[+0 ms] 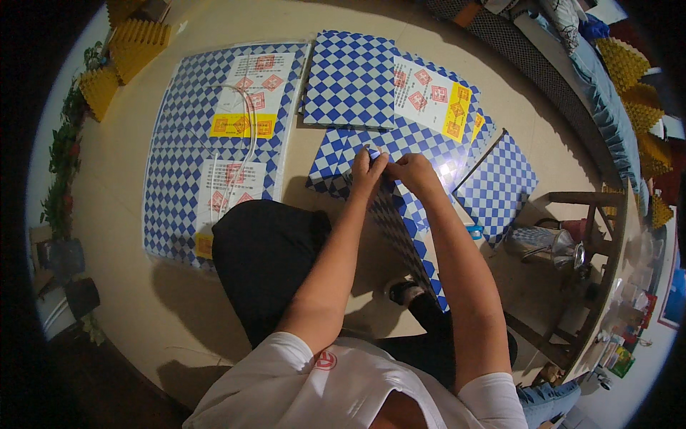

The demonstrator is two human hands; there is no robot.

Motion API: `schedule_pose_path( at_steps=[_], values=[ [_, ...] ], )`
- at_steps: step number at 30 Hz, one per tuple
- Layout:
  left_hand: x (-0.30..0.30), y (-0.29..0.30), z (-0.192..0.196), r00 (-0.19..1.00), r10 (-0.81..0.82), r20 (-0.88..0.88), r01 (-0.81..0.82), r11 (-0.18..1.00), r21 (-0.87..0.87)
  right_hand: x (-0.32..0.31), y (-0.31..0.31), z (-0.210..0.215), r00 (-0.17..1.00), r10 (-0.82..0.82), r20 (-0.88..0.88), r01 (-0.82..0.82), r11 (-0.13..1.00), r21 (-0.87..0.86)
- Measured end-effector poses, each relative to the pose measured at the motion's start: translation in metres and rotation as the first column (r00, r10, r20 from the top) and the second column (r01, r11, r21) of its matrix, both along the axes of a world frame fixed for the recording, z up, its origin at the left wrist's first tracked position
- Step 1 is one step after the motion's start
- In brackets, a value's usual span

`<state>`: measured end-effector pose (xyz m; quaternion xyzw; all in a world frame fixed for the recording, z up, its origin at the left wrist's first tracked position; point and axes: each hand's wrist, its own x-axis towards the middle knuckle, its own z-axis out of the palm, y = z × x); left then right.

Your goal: The person sits on the floor and assembles flat, checkered-patterned packages. They fold the cardboard along pre-scored lines and secure the edges with adhesive tape. The person handles multiple packages one at a time, stacking the finished items.

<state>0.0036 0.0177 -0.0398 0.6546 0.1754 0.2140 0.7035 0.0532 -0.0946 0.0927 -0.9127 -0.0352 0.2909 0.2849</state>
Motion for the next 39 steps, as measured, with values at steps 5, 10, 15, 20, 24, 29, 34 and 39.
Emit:
schedule_pose_path(
  at_steps=[5,10,15,20,24,29,34,39],
  values=[
    [0.003,0.007,-0.013,0.999,0.005,0.049,-0.009,0.998,0.067,0.003,0.002,-0.013,0.997,0.004,0.083,0.0,0.999,-0.043],
    [-0.001,0.003,0.002,0.999,-0.008,0.042,0.006,0.998,0.068,0.003,-0.001,0.007,0.993,0.075,-0.086,-0.075,0.997,0.006],
    [-0.008,-0.006,0.034,1.0,0.009,-0.002,-0.009,0.998,0.057,-0.012,-0.03,-0.001,0.988,-0.047,-0.146,0.06,0.994,0.088],
    [-0.014,0.004,0.037,0.971,-0.166,-0.174,0.158,0.986,-0.059,-0.046,-0.043,0.002,0.987,-0.116,0.107,0.075,0.941,0.329],
    [-0.015,0.004,0.054,0.973,-0.133,-0.191,0.121,0.99,-0.071,-0.068,-0.013,0.014,0.875,-0.116,0.47,-0.032,0.955,0.295],
    [-0.008,0.001,0.04,0.996,-0.062,-0.067,0.06,0.998,-0.024,-0.076,0.006,0.006,0.818,-0.157,0.553,0.007,0.965,0.264],
    [-0.002,0.007,0.002,0.997,-0.074,-0.026,0.075,0.997,0.014,-0.069,0.017,-0.005,0.798,-0.223,0.56,0.038,0.946,0.323],
    [-0.007,0.006,0.013,0.983,-0.072,-0.169,0.078,0.997,0.028,-0.075,0.01,-0.008,0.842,-0.082,0.533,0.006,0.99,0.143]
  ],
)
